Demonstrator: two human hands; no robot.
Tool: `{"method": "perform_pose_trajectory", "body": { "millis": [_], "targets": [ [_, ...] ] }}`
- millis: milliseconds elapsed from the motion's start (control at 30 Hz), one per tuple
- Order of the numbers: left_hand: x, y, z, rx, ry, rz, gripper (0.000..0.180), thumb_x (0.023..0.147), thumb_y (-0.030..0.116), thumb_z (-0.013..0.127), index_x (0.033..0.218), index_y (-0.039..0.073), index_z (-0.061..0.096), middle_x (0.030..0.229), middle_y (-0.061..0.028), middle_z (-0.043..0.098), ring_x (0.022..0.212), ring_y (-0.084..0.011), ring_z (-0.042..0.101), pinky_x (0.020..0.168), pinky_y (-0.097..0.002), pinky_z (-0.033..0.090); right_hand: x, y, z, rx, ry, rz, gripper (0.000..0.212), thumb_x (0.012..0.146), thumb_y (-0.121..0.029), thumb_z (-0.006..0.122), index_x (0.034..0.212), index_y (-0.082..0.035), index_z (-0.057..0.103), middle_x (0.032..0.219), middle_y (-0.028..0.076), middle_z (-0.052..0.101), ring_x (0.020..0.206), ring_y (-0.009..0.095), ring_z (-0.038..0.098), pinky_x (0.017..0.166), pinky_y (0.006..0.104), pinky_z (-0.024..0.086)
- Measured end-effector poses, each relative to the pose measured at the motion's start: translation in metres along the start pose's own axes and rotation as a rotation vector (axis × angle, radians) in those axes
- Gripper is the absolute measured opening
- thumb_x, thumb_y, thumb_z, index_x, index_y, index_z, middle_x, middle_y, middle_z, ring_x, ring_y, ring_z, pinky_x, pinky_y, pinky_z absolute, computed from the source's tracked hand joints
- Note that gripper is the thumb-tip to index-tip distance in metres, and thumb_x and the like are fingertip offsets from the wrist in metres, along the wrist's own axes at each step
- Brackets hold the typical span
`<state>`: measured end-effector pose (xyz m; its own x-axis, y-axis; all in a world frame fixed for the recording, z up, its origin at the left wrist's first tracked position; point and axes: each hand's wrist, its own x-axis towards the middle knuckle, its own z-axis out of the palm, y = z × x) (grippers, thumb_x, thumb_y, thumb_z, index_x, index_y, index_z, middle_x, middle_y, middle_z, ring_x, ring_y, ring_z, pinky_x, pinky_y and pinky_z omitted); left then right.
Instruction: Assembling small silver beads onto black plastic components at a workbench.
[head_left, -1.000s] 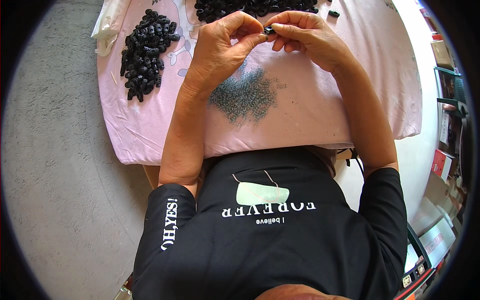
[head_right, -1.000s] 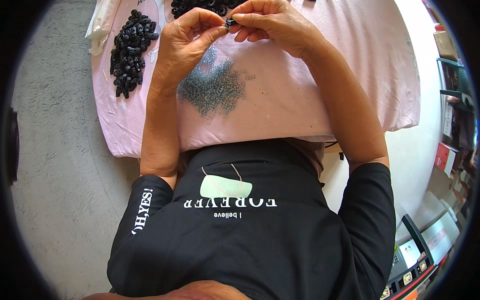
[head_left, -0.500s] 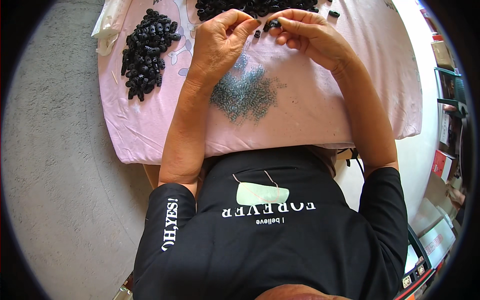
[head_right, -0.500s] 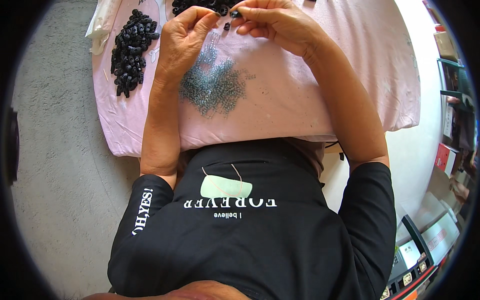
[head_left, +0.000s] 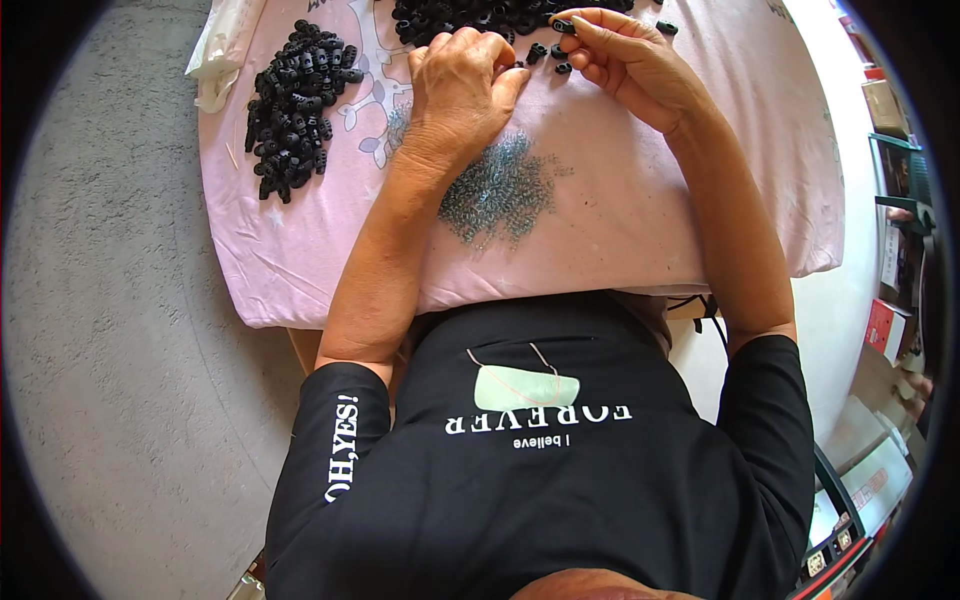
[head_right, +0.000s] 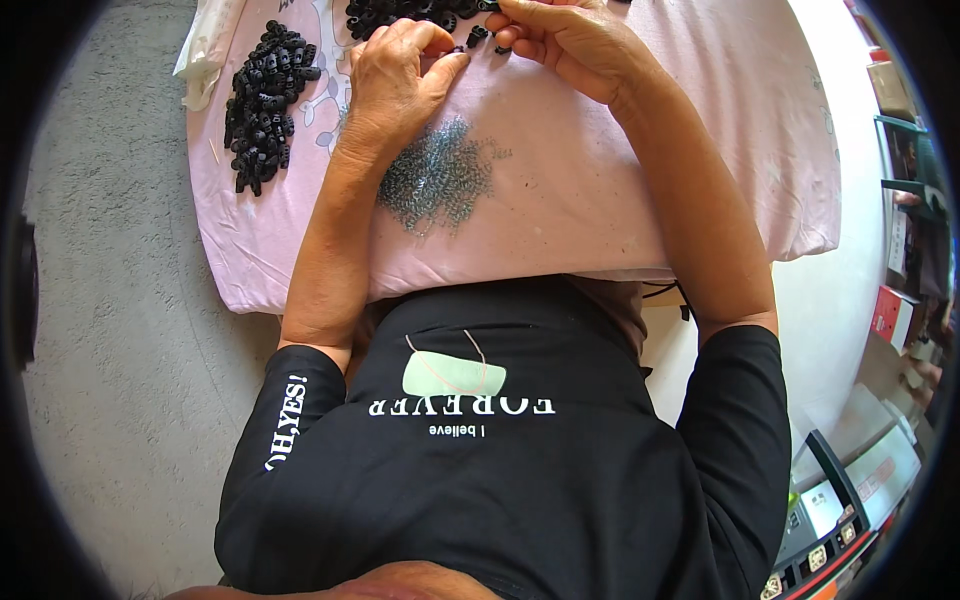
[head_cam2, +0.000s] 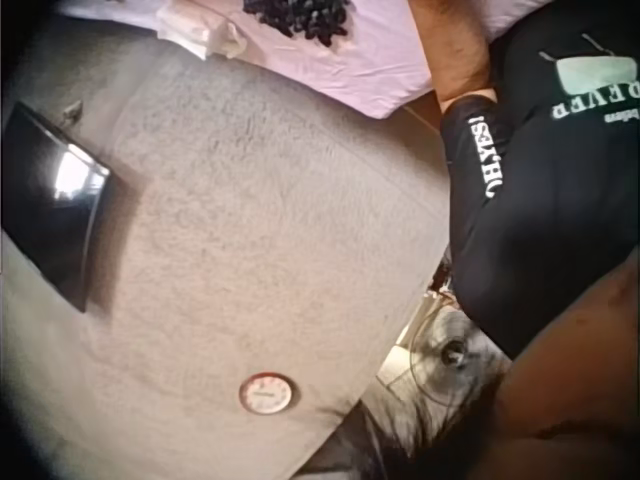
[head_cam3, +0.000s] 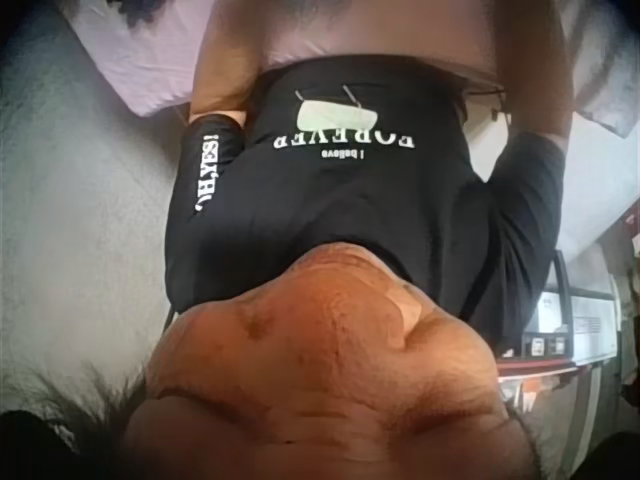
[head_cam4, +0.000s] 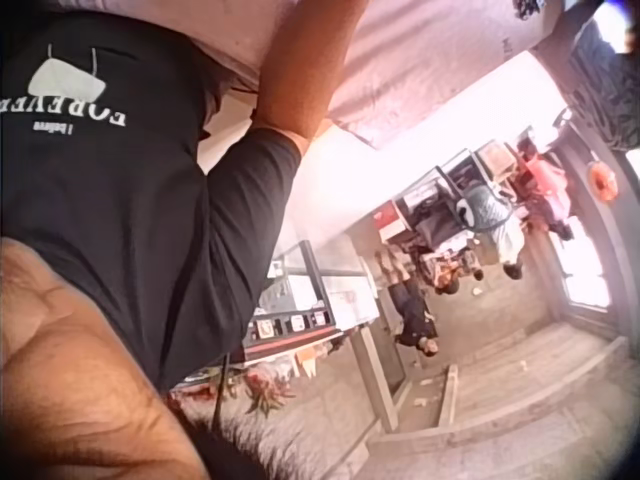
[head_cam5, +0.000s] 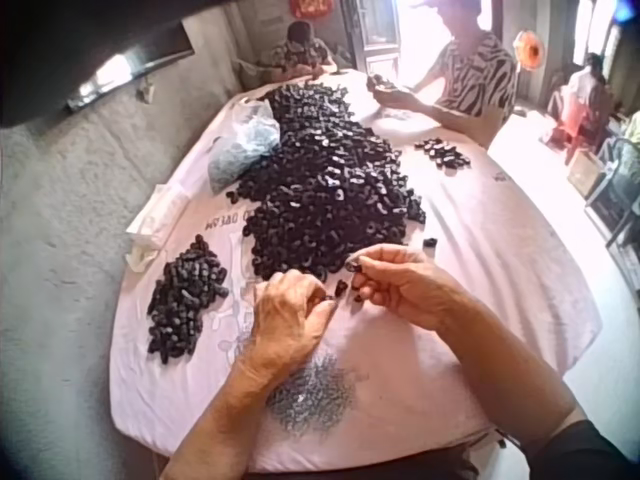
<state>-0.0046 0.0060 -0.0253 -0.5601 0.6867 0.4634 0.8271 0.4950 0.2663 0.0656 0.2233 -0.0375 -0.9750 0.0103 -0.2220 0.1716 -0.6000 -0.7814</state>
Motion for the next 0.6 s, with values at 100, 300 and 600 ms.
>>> {"method": "perform_pose_trajectory", "body": {
  "millis": [100,300,600],
  "targets": [
    [0.001,-0.001,0.000,-0.021,-0.005,0.018,0.021,0.083,0.023,0.076,0.094,0.007,0.070,0.090,-0.0053,0.068,0.087,-0.0244,0.064,0.083,-0.0404,0.046,0.004,0.005,-0.013,-0.106,-0.079,-0.065,0.022,0.102,-0.016,0.059,0.118,-0.003,0.065,0.097,0.006,0.071,0.081,0.007,0.067,0.071,0.0166,0.057],
    [0.005,0.014,-0.020,-0.431,-0.021,-0.186,0.010,0.089,0.008,0.074,0.098,0.004,0.069,0.091,-0.0051,0.072,0.077,-0.0105,0.068,0.071,-0.0226,0.054,0.002,0.005,-0.009,-0.112,-0.102,-0.041,0.023,0.102,-0.015,0.059,0.119,-0.002,0.065,0.097,0.005,0.070,0.081,0.006,0.067,0.072,0.0168,0.057],
    [0.004,0.010,-0.016,-0.910,0.076,-0.259,0.013,0.087,0.003,0.074,0.099,0.002,0.070,0.086,-0.0039,0.071,0.079,-0.0099,0.067,0.075,-0.0246,0.055,0.000,0.008,-0.003,-0.109,-0.140,-0.045,0.024,0.101,-0.014,0.059,0.121,-0.001,0.064,0.098,0.006,0.070,0.082,0.008,0.068,0.075,0.0178,0.058]
  ]
}}
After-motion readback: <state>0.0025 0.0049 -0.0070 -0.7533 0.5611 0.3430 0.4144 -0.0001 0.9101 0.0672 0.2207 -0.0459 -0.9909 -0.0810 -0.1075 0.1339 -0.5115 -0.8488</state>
